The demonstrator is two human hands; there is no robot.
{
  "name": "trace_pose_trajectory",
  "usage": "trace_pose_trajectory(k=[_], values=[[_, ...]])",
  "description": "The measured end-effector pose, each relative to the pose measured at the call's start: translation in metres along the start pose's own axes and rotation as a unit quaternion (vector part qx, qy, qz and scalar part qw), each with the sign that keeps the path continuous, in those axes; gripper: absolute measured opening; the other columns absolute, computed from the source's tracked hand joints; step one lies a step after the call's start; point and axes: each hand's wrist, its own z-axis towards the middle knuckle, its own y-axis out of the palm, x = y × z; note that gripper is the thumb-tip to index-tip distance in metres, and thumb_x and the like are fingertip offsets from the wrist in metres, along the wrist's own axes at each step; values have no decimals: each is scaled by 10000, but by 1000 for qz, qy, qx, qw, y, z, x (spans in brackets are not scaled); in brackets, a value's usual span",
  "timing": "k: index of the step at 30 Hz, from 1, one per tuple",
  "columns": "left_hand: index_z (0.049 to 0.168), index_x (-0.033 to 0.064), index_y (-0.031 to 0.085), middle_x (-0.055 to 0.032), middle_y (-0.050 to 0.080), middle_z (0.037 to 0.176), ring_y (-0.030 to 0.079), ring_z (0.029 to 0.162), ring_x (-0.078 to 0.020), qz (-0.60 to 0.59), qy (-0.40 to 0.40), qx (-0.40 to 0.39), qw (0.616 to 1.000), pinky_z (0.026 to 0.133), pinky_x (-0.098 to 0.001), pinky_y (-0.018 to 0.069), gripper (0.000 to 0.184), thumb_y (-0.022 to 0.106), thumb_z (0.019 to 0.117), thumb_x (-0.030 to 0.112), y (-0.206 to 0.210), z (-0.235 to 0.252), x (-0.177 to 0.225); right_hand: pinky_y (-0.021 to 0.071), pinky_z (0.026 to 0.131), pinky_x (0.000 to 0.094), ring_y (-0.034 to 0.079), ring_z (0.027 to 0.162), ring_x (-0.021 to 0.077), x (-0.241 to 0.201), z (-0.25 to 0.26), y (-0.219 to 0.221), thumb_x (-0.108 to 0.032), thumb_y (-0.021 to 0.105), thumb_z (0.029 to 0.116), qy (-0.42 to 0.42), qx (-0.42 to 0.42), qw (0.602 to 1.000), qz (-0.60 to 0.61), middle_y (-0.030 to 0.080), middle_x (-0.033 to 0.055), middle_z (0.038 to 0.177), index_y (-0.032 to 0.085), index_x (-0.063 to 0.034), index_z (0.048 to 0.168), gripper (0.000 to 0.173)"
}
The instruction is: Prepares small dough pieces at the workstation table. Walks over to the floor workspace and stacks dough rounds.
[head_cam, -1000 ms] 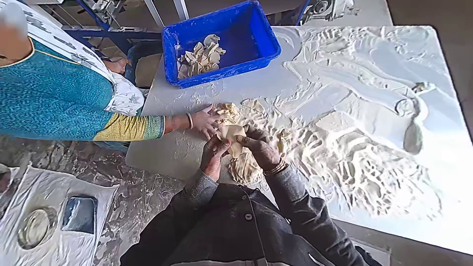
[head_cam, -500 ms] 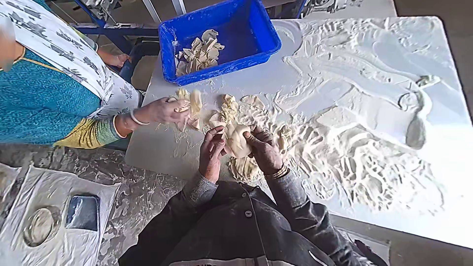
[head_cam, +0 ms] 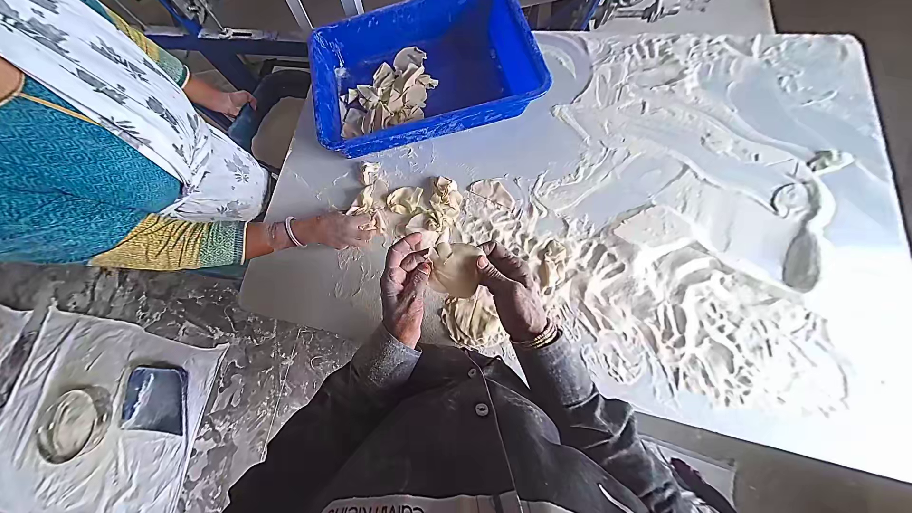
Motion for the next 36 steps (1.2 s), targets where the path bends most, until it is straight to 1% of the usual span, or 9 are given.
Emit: trace_pose_trajectory(k=[9, 15, 19, 21, 23, 26, 31, 33, 36], values=[[1294, -97, 551, -127, 718, 1048, 696, 922, -149, 111, 3, -103, 988, 823, -306, 581, 393, 509, 914, -8, -13, -1, -5, 570, 734, 268, 673, 755, 72, -4, 7, -9, -106, 682, 900, 74, -64, 987, -129, 700, 4, 811, 682, -45, 949, 79], [1370, -88, 502, -177, 651, 1273, 679, 1101, -217, 191, -88, -105, 972, 883, -360, 584, 458, 505, 947, 88, -32, -4, -14, 488, 921, 535, 659, 983, 292, -28, 48, -12, -170, 633, 986, 201, -223, 815, -495, 696, 159, 1008, 701, -20, 1088, 194], [1351, -90, 514, -162, 665, 1240, 690, 1050, -183, 172, -103, -66, 978, 853, -332, 591, 422, 520, 972, 95, -39, -7, -17, 585, 730, 413, 680, 772, 195, -37, 72, -2, -65, 634, 952, -44, -91, 937, -335, 700, 122, 914, 670, 29, 1076, 160], [1353, -89, 514, -165, 664, 1249, 692, 1057, -193, 168, -102, -47, 979, 851, -338, 594, 421, 512, 969, 84, -42, -9, -17, 592, 840, 315, 688, 966, 125, -47, 83, 10, -93, 534, 990, -95, -68, 976, -185, 647, 97, 1257, 462, -30, 1383, 404], [1351, -89, 514, -168, 654, 1255, 686, 1064, -198, 163, -110, -33, 980, 851, -339, 593, 418, 511, 968, 79, -45, -12, -15, 598, 884, 370, 707, 1028, 187, -43, 95, 18, -116, 529, 1005, -84, -63, 974, -201, 633, 143, 1332, 440, -21, 1441, 455], [1343, -82, 525, -163, 659, 1245, 693, 1046, -193, 157, -118, -21, 980, 841, -338, 599, 405, 518, 974, 84, -49, -14, -16, 567, 908, 502, 705, 1031, 309, -13, 103, 21, -114, 586, 1025, -12, -87, 908, -409, 696, 193, 1194, 624, 5, 1286, 290], [1328, -72, 548, -160, 673, 1231, 693, 1044, -191, 169, -127, -24, 977, 845, -335, 591, 403, 505, 973, 113, -53, -17, -22, 294, 1160, 595, 404, 1429, 396, 46, 120, 31, -268, 698, 965, 92, -207, 727, -648, 475, 198, 1525, 497, -71, 1496, 601], [1315, -66, 564, -157, 677, 1222, 695, 1043, -190, 171, -125, -23, 977, 846, -335, 593, 396, 506, 975, 129, -55, -16, -24, 391, 1094, 593, 559, 1291, 387, 42, 123, 35, -203, 617, 1003, 107, -190, 738, -639, 613, 196, 1368, 611, -75, 1375, 393], [1290, -62, 580, -146, 678, 1193, 692, 1017, -182, 173, -127, -10, 977, 825, -326, 592, 375, 500, 976, 126, -59, -15, -23, 518, 854, 575, 675, 909, 343, 22, 119, 26, -295, 656, 1001, 102, -143, 858, -483, 695, 196, 947, 696, -10, 1048, 292]])
